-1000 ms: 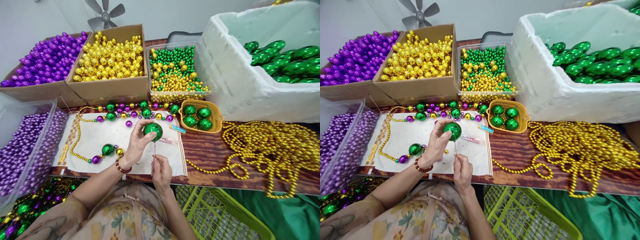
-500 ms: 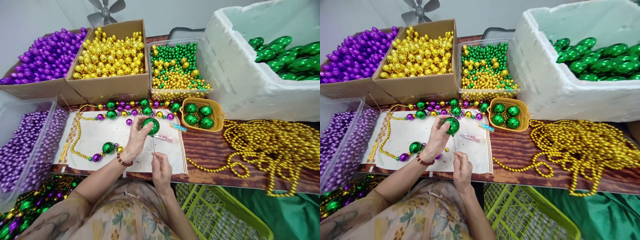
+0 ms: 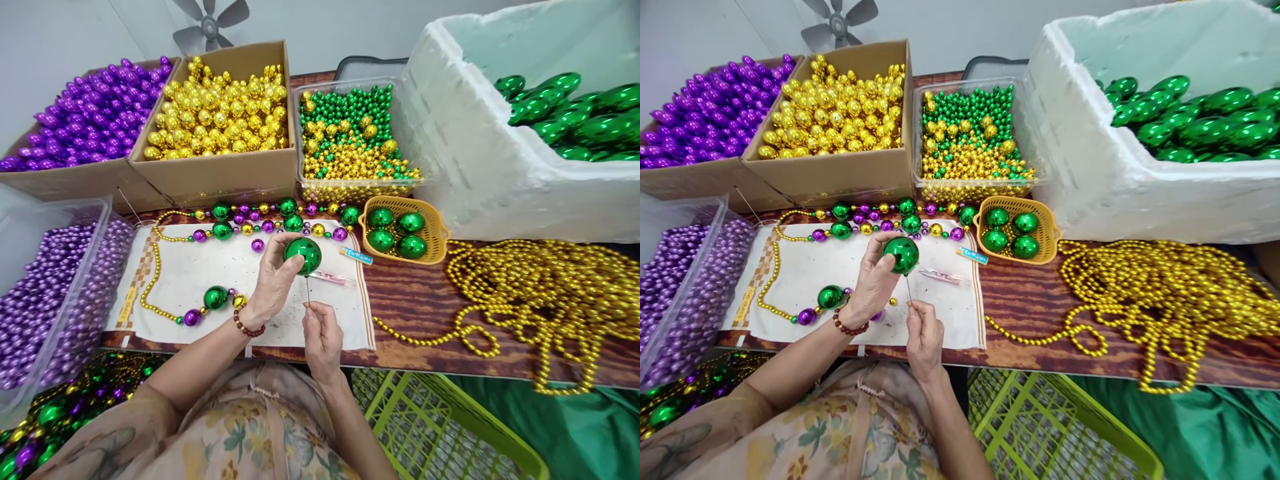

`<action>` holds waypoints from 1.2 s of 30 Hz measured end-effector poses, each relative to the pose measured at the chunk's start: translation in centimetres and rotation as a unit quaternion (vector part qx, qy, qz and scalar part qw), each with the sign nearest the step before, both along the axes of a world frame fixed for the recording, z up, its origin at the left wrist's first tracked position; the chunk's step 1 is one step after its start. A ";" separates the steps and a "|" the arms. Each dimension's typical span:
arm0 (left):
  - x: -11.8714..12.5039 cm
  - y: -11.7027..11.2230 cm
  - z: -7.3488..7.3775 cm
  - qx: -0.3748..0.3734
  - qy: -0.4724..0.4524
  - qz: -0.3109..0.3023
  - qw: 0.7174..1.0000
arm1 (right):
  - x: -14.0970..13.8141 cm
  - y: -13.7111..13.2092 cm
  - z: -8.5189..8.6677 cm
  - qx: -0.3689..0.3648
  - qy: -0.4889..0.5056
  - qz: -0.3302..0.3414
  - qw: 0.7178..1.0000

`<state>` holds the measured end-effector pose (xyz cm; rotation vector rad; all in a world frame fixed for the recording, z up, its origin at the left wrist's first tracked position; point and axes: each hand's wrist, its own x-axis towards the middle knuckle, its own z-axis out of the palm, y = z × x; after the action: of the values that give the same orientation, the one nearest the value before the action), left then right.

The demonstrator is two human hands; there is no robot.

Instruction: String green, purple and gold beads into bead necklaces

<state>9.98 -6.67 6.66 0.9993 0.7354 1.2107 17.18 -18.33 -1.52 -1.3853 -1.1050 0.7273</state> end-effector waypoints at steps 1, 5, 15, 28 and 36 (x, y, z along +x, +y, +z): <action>0.0 0.0 0.1 0.010 -0.002 -0.004 1.000 | -0.1 0.1 -0.1 -0.004 0.013 0.010 1.000; -0.1 0.4 0.7 0.024 -0.028 -0.021 0.999 | -0.1 0.1 -0.7 -0.005 0.048 0.055 0.997; -0.4 2.2 1.8 0.017 -0.030 -0.022 0.999 | 0.6 -1.8 -3.0 -0.014 0.046 0.032 0.998; -0.3 2.6 1.7 -0.023 -0.021 -0.042 0.999 | 0.4 -1.9 -2.7 0.018 -0.014 0.042 0.999; -0.5 2.6 1.5 -0.014 -0.030 -0.042 0.999 | 0.2 -1.8 -2.6 0.019 -0.008 0.049 0.999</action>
<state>9.52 -4.05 8.18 0.9571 0.6548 1.1488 17.35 -20.18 -4.15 -1.3142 -1.2000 0.7623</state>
